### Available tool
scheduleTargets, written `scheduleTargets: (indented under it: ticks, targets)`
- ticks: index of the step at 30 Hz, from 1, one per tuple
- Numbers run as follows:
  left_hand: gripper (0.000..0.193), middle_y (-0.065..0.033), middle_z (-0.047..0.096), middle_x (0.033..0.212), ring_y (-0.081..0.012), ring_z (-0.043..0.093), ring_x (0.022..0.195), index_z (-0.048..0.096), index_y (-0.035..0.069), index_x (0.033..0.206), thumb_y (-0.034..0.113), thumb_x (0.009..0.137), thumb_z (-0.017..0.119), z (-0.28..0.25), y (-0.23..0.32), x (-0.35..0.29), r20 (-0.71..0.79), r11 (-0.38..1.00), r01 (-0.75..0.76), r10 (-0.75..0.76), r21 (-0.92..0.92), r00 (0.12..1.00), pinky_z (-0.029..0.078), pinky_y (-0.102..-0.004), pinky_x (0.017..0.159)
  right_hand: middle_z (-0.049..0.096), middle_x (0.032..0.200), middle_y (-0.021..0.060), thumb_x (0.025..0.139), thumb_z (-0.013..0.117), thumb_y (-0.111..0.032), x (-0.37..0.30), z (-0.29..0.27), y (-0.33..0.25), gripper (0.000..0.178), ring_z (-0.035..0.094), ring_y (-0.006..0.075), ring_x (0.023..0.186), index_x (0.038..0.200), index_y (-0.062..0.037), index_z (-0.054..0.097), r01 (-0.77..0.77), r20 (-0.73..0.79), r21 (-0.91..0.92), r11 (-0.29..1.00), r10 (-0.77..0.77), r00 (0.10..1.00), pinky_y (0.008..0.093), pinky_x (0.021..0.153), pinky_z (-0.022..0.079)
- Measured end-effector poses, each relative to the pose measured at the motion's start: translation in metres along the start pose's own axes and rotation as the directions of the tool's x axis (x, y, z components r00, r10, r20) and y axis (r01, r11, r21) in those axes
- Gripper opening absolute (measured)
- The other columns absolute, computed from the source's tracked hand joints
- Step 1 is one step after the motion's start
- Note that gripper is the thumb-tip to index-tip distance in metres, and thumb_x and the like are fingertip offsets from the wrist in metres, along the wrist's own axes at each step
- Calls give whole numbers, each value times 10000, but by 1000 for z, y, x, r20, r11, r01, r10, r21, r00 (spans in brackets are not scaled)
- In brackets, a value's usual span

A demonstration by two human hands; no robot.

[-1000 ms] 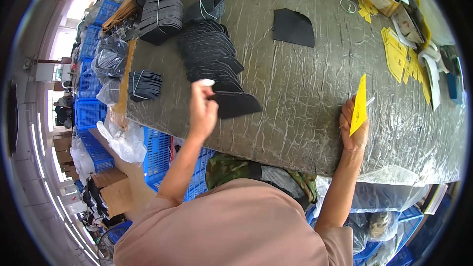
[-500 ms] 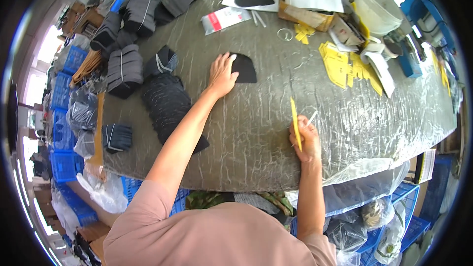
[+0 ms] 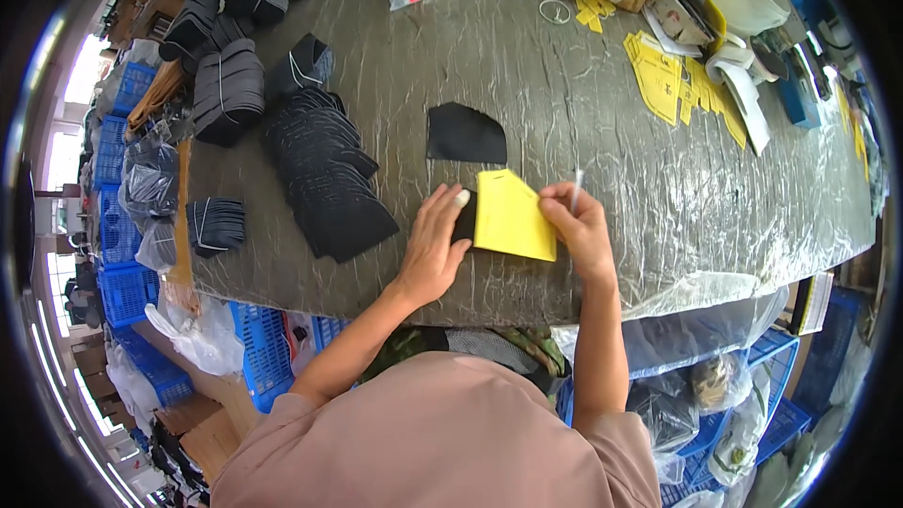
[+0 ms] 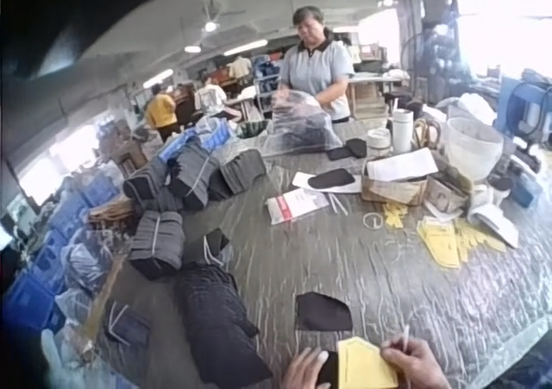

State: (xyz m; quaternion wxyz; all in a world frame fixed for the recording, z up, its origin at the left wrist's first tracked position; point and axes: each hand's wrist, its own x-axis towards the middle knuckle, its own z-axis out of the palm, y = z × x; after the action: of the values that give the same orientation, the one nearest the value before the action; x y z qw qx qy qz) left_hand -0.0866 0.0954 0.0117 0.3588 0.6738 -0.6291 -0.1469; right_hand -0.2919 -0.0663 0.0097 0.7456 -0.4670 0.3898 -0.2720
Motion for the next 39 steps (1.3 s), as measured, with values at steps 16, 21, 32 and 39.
scheduleTargets:
  ticks: [16, 21, 32, 39]
  targets:
    - [521, -242, 329, 1574, -465, 285, 1478, 505, 62, 1288, 50, 811, 716, -21, 2, -18, 162, 996, -2, -11, 84, 987, 253, -590, 1213, 623, 1201, 96, 799, 771, -94, -19, 44, -13, 389, 681, 338, 1016, 1170, -58, 661, 454, 368, -759, 467, -268, 890, 416, 826, 564]
    - [548, -191, 357, 1579, -429, 308, 1480, 520, 85, 1309, 60, 806, 733, -37, -9, -12, 251, 994, -63, 39, 89, 967, 286, -570, 1212, 579, 1328, 78, 735, 818, -67, -35, 39, -25, 558, 668, 337, 1102, 1260, -106, 633, 409, 406, -784, 467, -113, 907, 422, 899, 577]
    - [507, -107, 428, 1541, -366, 324, 1480, 588, 89, 1261, 80, 791, 777, -40, -19, -12, 316, 993, -115, 98, 37, 944, 318, -531, 1218, 603, 1321, 65, 732, 825, -56, -42, 38, -21, 506, 683, 316, 1085, 1210, -106, 667, 350, 351, -767, 537, -106, 931, 415, 879, 588]
    - [485, -100, 459, 1522, -403, 342, 1465, 582, 120, 1256, 87, 798, 737, -43, -12, -12, 307, 969, -164, 102, 185, 946, 342, -546, 1179, 606, 1319, 54, 740, 819, -75, -41, 38, -23, 497, 690, 312, 1063, 1212, -115, 670, 366, 361, -778, 511, -113, 926, 410, 860, 590]
